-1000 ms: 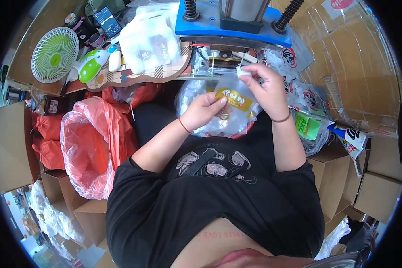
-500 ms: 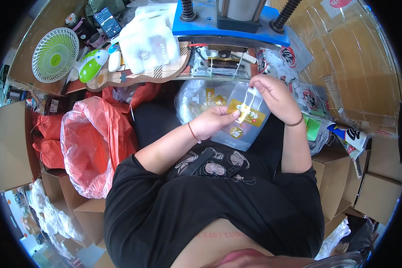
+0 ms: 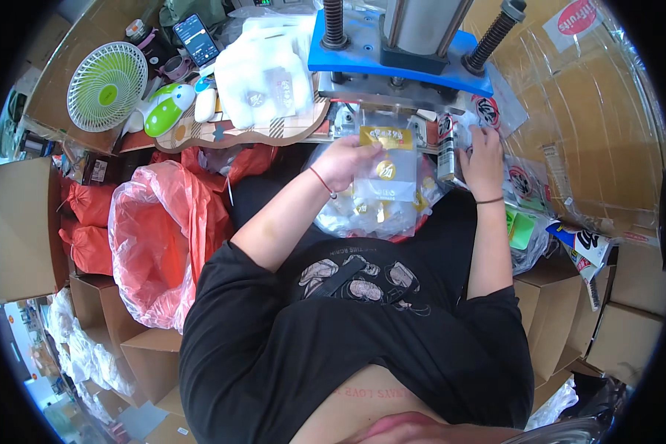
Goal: Manually placing small items into plastic bags and using a machine to seal them.
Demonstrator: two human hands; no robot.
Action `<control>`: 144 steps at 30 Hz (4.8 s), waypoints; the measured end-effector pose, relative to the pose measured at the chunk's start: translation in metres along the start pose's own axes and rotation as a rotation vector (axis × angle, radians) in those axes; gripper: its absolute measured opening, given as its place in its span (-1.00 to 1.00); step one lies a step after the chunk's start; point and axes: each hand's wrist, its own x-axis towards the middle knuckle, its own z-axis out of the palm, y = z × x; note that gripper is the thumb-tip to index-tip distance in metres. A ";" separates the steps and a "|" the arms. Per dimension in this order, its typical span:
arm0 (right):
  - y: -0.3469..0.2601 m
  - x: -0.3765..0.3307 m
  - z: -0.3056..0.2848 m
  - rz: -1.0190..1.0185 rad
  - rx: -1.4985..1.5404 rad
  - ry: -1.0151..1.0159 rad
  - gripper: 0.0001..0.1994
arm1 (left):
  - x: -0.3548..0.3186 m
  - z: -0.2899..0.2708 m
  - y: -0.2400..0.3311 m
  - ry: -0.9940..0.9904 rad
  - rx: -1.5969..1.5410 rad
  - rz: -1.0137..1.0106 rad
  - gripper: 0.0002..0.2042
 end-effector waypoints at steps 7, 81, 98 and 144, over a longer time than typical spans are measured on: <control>0.036 -0.009 0.013 -0.028 0.130 -0.284 -0.71 | -0.013 -0.088 0.023 0.688 1.265 0.860 -0.52; -0.092 0.019 -0.055 0.159 1.134 -0.423 -0.91 | -0.060 0.006 -0.006 0.006 0.734 0.270 -0.83; 0.028 0.015 -0.009 -0.129 0.213 -0.059 -0.82 | -0.013 0.014 -0.011 -0.103 0.047 -0.049 -0.75; 0.022 -0.007 -0.039 -0.072 0.047 -0.561 -0.74 | -0.003 0.010 -0.002 -0.101 0.054 -0.056 -0.72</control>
